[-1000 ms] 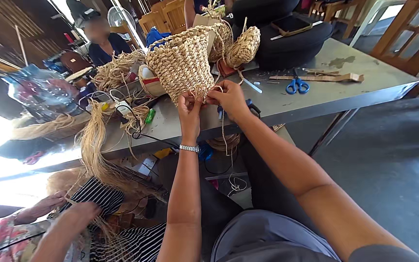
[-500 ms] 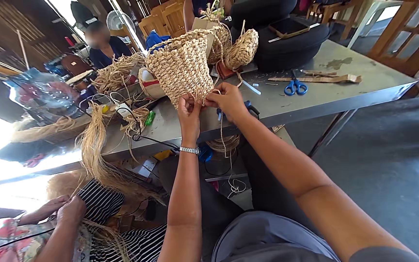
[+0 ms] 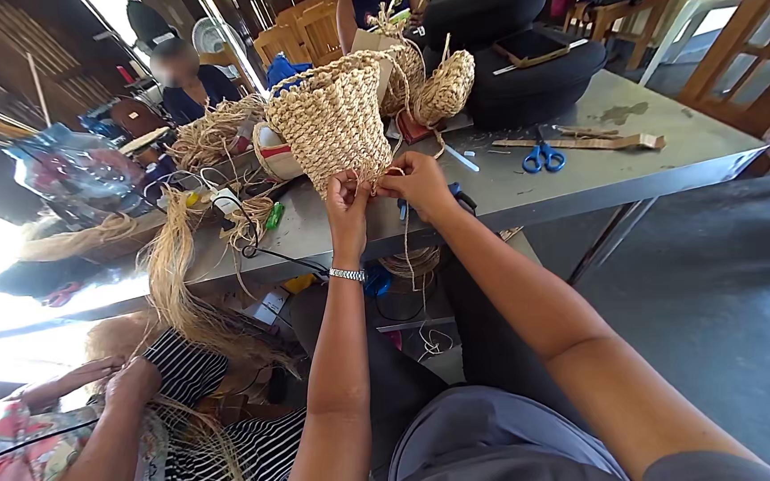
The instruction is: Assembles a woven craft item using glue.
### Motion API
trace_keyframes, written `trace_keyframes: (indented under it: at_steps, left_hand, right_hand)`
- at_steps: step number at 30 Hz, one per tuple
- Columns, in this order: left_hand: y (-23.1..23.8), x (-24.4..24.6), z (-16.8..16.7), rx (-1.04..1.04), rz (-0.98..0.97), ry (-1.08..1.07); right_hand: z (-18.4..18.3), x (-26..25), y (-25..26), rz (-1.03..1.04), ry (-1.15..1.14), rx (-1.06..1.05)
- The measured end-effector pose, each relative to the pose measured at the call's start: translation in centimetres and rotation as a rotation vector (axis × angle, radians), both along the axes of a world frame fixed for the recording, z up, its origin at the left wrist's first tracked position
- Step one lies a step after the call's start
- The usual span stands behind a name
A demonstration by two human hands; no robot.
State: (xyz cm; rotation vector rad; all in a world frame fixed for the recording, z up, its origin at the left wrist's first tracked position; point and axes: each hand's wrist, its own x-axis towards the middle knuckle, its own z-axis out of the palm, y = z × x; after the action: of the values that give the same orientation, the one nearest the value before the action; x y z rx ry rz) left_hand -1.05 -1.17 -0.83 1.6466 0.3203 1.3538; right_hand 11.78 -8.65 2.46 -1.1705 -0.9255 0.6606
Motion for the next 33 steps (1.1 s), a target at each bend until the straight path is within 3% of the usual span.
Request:
trace_keyframes:
  at_steps: [10, 20, 33]
  left_hand:
    - [0.0, 0.1, 0.1, 0.018, 0.028, 0.052]
    - [0.3, 0.1, 0.1, 0.012, 0.066, 0.156]
    - [0.3, 0.1, 0.0, -0.04, 0.074, 0.124]
  right_hand:
    - [0.0, 0.3, 0.1, -0.018, -0.016, -0.014]
    - [0.6, 1.0, -0.1, -0.035, -0.173, -0.044]
    - [1.4, 0.9, -0.5, 0.013, -0.358, -0.08]
